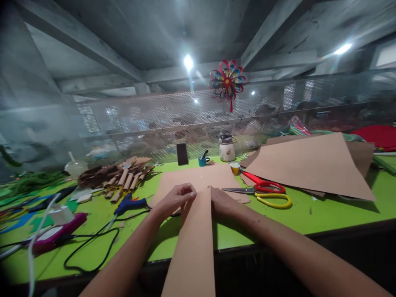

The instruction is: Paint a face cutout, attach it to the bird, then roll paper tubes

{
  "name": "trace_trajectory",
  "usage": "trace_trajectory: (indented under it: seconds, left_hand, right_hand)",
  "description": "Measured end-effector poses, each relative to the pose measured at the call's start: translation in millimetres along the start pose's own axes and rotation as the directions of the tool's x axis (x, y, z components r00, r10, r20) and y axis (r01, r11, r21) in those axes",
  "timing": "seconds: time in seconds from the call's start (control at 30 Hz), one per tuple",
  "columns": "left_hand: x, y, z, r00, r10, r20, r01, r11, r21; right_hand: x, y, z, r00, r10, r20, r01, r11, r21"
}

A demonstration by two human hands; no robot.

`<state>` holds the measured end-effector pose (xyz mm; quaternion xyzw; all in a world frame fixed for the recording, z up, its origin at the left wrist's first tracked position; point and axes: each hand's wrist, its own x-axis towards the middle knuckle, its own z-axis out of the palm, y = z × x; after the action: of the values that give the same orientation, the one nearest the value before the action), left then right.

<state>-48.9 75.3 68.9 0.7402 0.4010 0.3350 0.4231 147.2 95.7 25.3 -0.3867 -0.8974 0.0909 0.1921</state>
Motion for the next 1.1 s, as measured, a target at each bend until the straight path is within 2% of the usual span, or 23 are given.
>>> trace_trajectory:
  seconds: [0.1,0.17,0.33,0.53,0.73,0.9,1.1]
  left_hand:
    - [2,-11,-4.1,0.999,-0.049,-0.014,0.050,0.985,0.168]
    - [2,-14,-5.4,0.999,-0.038,-0.013,0.040,0.968,0.248]
    - [1,-10,-9.5,1.000,-0.029,0.010,0.025,0.958,0.286]
    - [3,-10,-18.9,1.000,-0.023,0.015,0.015,0.910,0.415]
    - [1,-14,-29.0,0.999,-0.036,0.025,0.023,0.921,0.389]
    - [2,-13,-38.5,0.999,-0.037,-0.018,0.041,0.873,0.486]
    - [2,-18,-52.1,0.993,-0.037,-0.113,0.099,0.782,0.616]
  right_hand:
    - [-10,-6,-13,0.996,-0.090,-0.026,0.090,0.996,-0.021]
    - [-14,-11,-19,0.992,-0.122,-0.024,0.121,0.992,-0.047]
    - [-15,-14,-23,0.993,-0.117,-0.004,0.115,0.985,-0.125]
    - [-14,-14,-25,0.992,-0.124,0.034,0.128,0.954,-0.272]
    - [-18,-16,-24,0.990,-0.142,-0.003,0.130,0.913,-0.386]
    - [-21,-16,-25,0.991,-0.128,-0.025,0.108,0.912,-0.396]
    - [-15,-3,-21,0.989,-0.104,-0.104,0.067,0.948,-0.310]
